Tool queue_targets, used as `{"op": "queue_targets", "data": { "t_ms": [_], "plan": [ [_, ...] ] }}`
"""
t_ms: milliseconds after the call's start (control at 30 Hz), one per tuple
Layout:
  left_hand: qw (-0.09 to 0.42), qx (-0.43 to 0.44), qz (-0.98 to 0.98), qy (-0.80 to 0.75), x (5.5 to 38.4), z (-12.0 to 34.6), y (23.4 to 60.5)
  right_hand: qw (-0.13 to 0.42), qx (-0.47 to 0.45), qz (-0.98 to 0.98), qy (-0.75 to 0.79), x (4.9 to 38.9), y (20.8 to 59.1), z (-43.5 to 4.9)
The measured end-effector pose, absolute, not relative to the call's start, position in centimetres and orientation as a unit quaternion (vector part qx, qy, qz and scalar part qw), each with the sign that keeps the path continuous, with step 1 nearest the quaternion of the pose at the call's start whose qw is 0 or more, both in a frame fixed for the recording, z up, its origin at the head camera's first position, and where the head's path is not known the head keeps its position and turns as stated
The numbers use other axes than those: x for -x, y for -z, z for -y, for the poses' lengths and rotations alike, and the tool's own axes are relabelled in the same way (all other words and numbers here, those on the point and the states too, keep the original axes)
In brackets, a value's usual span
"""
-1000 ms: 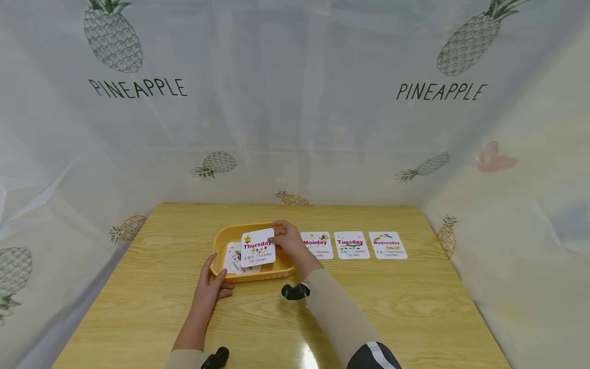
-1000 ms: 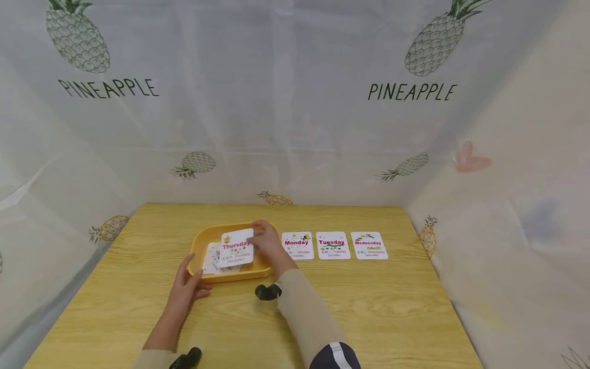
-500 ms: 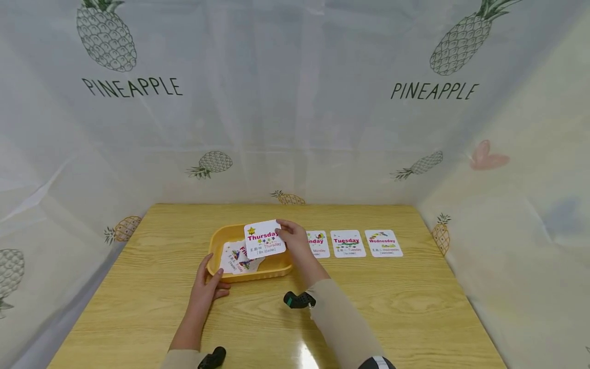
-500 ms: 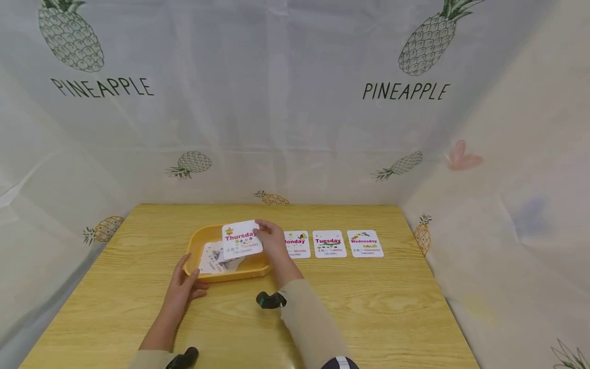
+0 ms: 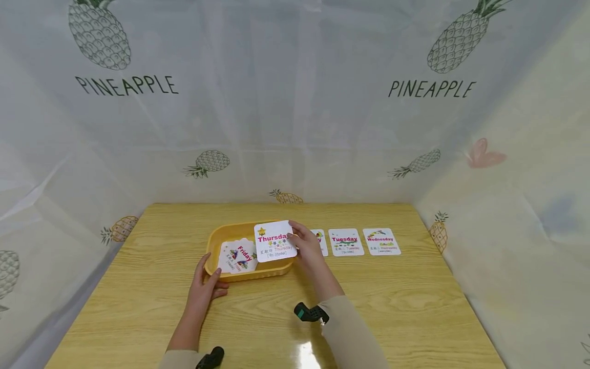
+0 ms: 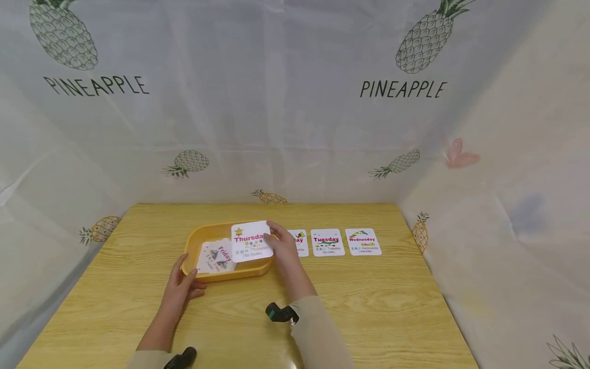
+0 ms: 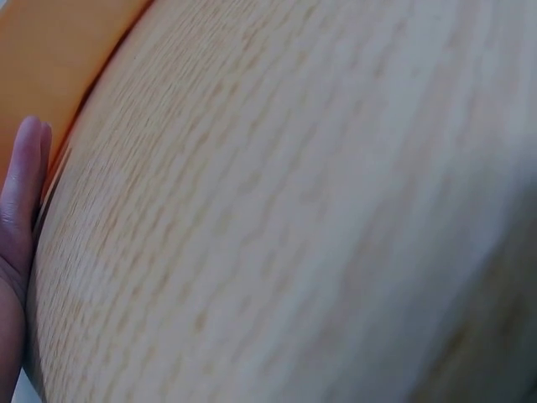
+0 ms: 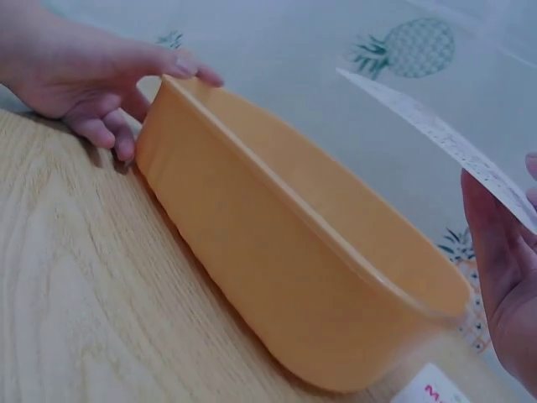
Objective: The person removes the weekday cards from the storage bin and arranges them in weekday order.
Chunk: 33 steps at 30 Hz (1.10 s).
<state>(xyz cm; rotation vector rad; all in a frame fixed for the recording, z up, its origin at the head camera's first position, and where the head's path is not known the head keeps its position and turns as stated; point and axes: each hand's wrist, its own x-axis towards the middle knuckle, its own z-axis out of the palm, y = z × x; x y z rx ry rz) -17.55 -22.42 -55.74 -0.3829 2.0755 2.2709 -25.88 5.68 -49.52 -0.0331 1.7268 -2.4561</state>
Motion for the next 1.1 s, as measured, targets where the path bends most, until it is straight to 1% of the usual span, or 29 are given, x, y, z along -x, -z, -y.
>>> {"op": "queue_targets", "data": {
  "t_ms": [67, 167, 367, 767, 1100],
  "plan": [
    [0.017, 0.123, -0.672, -0.730, 17.5, 22.4, 55.8, 0.067, 0.004, -0.568, 0.820, 25.5, 49.9, -6.3],
    [0.006, 0.115, -0.678, -0.726, 17.8, 22.5, 57.0, 0.064, -0.012, -0.564, 0.823, 24.9, 50.7, -7.5],
    [-0.005, 0.108, -0.685, -0.720, 17.8, 22.5, 56.9, 0.052, -0.025, -0.580, 0.812, 23.4, 52.0, -9.5],
    [-0.009, 0.108, -0.682, -0.723, 17.8, 22.6, 57.1, 0.026, -0.044, -0.568, 0.821, 21.2, 54.5, -12.5],
    [0.004, 0.117, -0.681, -0.723, 18.1, 22.8, 57.4, -0.007, -0.094, -0.617, 0.781, 20.0, 56.4, -14.3]
  ]
}}
